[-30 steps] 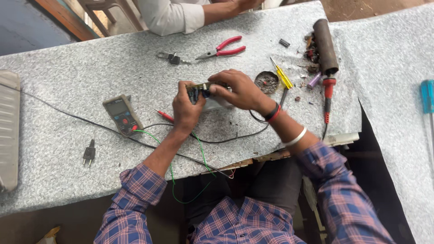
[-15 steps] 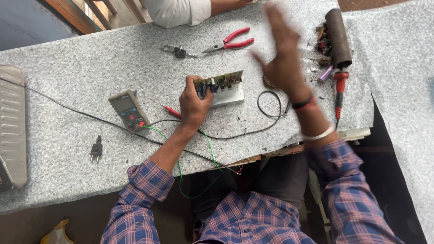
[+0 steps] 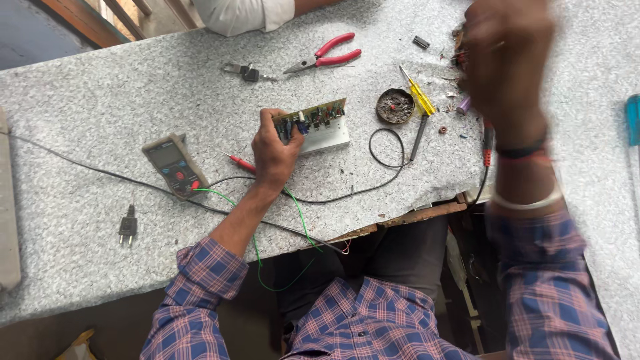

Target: The person removes a green circuit board from an aluminum heat-sink housing and works on its components, prying and repositioning parts by hand. They then hold the board flat on the bench and use a yellow-handled screwdriver to work on components on the board.

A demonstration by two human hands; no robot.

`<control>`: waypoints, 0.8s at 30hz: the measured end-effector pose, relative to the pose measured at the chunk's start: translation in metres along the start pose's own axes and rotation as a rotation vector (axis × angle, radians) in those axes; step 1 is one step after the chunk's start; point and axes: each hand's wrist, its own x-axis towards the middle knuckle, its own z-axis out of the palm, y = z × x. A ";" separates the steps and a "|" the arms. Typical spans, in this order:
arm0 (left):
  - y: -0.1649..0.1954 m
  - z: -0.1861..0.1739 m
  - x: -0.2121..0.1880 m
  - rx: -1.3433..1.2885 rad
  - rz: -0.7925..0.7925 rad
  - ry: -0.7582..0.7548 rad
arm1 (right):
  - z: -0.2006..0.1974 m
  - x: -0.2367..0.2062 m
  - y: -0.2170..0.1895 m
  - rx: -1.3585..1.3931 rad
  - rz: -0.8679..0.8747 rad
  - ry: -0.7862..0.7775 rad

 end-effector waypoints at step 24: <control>-0.023 -0.037 -0.001 0.006 0.036 -0.101 | 0.210 -0.063 -0.116 0.174 0.118 -0.155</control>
